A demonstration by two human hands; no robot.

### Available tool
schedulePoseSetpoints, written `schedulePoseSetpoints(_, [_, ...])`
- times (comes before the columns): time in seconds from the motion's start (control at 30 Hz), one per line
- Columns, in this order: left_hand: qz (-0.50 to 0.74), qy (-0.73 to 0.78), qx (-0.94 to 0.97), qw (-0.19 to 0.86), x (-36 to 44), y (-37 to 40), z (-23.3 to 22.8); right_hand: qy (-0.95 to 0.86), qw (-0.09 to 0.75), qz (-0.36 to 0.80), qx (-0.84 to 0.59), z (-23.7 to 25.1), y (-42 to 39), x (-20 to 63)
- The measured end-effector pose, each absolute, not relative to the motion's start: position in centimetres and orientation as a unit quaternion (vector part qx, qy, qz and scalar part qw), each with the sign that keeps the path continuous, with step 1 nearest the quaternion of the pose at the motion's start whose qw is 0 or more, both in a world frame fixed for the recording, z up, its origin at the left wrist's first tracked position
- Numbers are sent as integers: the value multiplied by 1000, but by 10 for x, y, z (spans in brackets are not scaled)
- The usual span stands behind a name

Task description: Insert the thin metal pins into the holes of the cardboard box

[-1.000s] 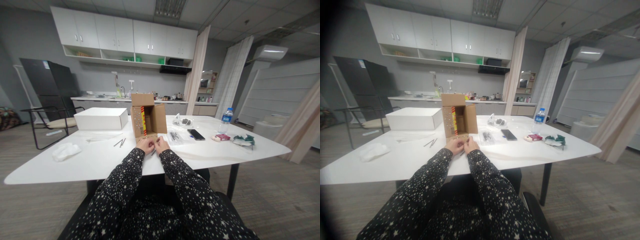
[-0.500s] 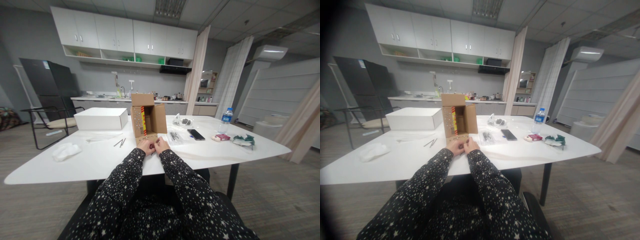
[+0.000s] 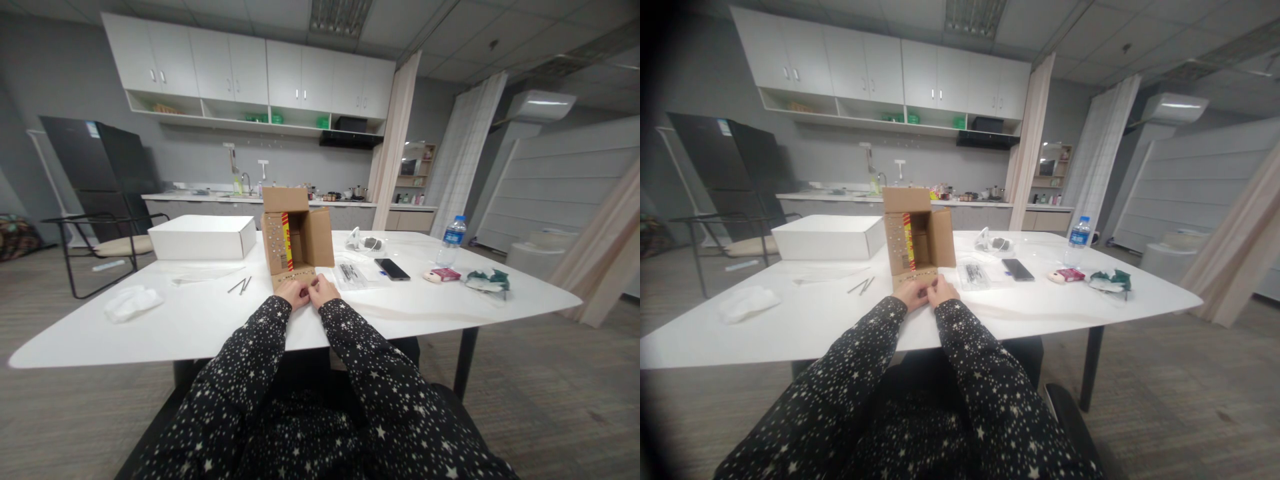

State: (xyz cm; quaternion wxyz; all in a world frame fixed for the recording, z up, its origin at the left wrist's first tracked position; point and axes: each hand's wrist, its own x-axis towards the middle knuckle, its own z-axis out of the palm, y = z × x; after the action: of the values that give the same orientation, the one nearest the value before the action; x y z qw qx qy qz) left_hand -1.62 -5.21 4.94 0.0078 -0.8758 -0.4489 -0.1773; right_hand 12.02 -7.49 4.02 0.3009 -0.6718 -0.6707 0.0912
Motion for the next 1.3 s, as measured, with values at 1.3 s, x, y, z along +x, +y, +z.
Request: schedulePoseSetpoints(1.3, [-257,-506,-823,21,-15,-47,49,-668,300,101,-674,41,-74,117])
